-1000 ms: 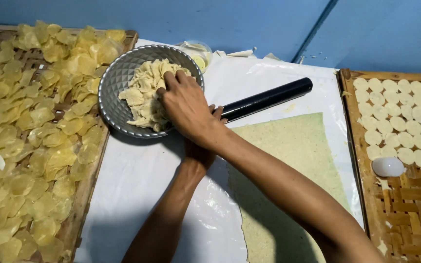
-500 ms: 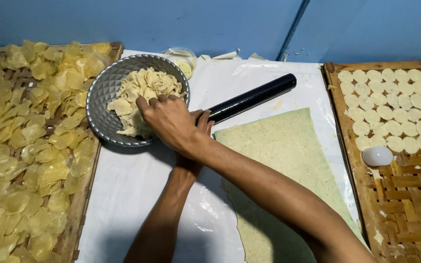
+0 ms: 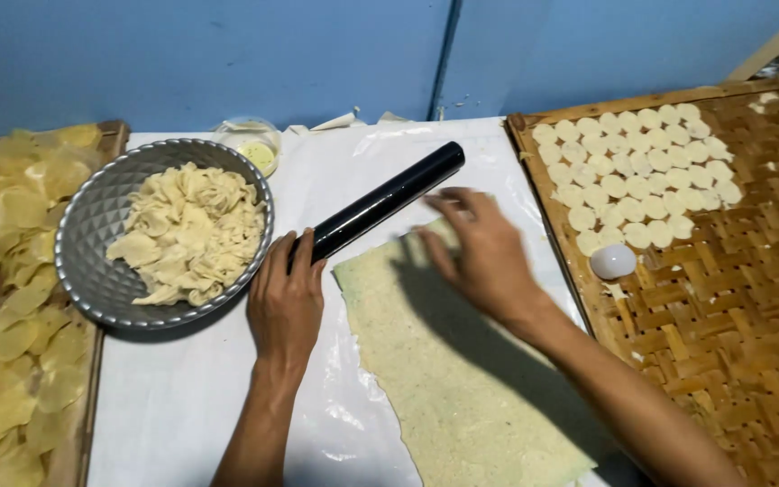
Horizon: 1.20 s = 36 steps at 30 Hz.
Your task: Flattening dough with a rolling pin and cutting out circular shapes using a mold.
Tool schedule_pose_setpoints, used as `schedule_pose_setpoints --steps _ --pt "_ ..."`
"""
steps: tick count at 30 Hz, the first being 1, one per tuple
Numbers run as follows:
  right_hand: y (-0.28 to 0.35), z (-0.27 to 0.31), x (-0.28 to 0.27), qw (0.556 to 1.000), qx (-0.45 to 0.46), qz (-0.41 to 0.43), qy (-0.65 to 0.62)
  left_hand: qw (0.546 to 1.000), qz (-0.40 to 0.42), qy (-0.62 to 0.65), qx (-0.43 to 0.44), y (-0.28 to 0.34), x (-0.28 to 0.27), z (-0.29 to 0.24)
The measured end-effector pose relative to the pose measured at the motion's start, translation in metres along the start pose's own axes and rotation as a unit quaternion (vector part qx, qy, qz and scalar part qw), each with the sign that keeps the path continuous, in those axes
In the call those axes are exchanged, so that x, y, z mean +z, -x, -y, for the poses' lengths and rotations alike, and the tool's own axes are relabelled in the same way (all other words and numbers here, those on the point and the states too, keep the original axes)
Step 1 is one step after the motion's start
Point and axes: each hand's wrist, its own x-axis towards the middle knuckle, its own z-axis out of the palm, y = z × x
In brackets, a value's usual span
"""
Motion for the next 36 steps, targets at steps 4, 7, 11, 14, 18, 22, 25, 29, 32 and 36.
schedule_pose_setpoints --steps 4,7,11,14,18,22,25,29,32,36 --pt "0.068 -0.092 -0.067 0.974 0.115 0.011 0.196 0.995 -0.093 -0.026 0.016 -0.005 -0.004 -0.011" --pt "0.105 -0.126 -0.081 0.92 0.205 0.121 0.313 0.996 -0.081 0.013 0.019 -0.009 -0.021 -0.027" --pt "0.118 -0.123 -0.081 0.883 0.349 0.205 0.236 0.992 -0.022 0.117 -0.042 0.002 -0.006 -0.021" --pt "0.132 -0.141 -0.072 0.908 0.282 0.153 0.27 0.982 0.024 0.17 -0.079 0.004 -0.005 -0.013" --pt "0.067 -0.052 -0.064 0.924 0.332 0.136 0.135 0.961 0.035 0.263 -0.084 0.007 0.002 -0.006" --pt "0.048 -0.002 -0.003 0.956 0.197 0.219 0.009 0.976 0.015 0.212 -0.043 0.004 -0.006 -0.006" --pt "0.033 0.023 0.039 0.968 0.017 0.252 -0.009 0.979 0.04 0.197 -0.035 0.006 -0.002 -0.001" --pt "0.008 0.048 0.062 0.972 -0.067 0.224 0.016 0.975 0.022 0.215 -0.045 0.007 0.002 0.001" --pt "0.004 0.044 0.073 0.96 -0.085 0.263 0.045 0.976 0.018 0.21 -0.05 0.009 0.006 0.001" --pt "0.003 0.041 0.082 0.948 -0.097 0.289 0.087 0.978 0.008 0.202 -0.05 0.012 0.014 0.001"
